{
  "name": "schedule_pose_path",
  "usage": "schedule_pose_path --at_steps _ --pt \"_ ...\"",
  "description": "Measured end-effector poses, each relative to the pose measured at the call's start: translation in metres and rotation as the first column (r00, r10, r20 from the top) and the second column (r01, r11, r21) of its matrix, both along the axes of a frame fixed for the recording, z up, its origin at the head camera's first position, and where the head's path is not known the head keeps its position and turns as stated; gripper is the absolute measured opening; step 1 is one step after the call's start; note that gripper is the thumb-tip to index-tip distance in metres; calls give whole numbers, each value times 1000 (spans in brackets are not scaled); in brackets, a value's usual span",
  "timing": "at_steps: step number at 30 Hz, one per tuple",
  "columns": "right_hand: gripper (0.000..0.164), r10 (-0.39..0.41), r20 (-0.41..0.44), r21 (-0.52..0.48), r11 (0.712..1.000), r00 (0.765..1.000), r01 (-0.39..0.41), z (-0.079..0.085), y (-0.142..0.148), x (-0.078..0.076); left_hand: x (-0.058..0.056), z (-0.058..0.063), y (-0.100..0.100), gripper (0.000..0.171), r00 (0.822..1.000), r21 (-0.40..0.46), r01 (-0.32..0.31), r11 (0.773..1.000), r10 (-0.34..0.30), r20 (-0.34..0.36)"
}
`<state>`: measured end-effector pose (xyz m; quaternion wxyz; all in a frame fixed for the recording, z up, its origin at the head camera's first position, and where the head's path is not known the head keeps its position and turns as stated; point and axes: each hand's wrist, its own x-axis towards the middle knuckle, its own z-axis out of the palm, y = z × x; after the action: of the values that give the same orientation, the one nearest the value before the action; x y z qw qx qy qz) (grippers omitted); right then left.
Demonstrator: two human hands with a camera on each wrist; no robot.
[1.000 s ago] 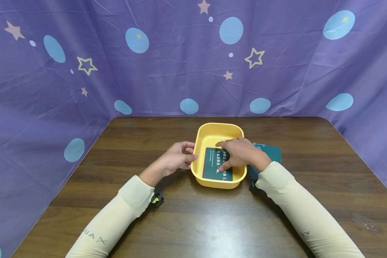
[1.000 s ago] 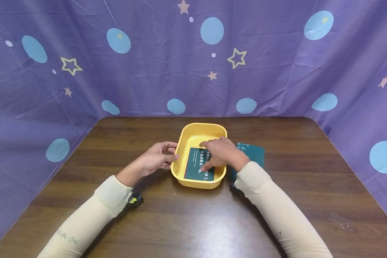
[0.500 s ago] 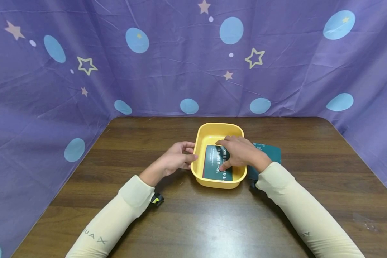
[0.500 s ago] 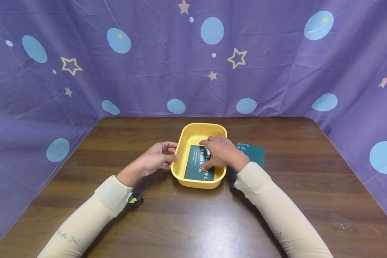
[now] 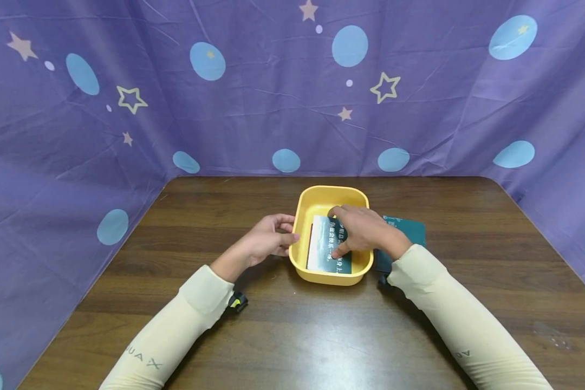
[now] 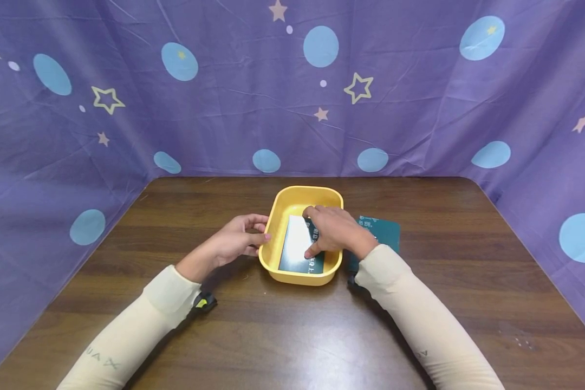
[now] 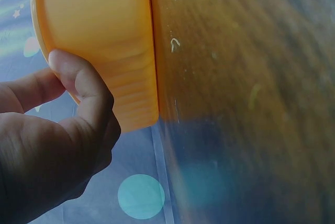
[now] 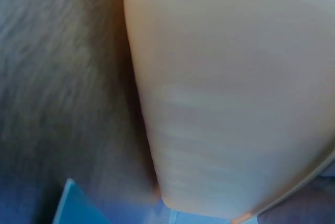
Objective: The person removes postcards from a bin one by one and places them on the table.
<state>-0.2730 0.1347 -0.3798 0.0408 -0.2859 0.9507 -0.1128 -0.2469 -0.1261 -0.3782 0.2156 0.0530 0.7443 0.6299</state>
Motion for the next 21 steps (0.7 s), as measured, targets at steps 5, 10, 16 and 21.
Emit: schedule_pose_path --at_steps 5,10,16,21 --pt "87 0 37 -33 999 999 1 2 1 -1 0 0 0 51 1000 -3 -3 1000 3 2" --pt "76 19 77 -124 992 997 -9 3 5 -3 0 0 0 52 1000 -1 -7 1000 7 4" --pt "64 69 52 -247 968 996 -54 4 9 -6 -1 0 0 51 1000 0 -7 1000 7 8" --pt "54 97 12 -310 947 995 -89 4 11 -7 -1 1 0 53 1000 -9 -2 1000 2 4"
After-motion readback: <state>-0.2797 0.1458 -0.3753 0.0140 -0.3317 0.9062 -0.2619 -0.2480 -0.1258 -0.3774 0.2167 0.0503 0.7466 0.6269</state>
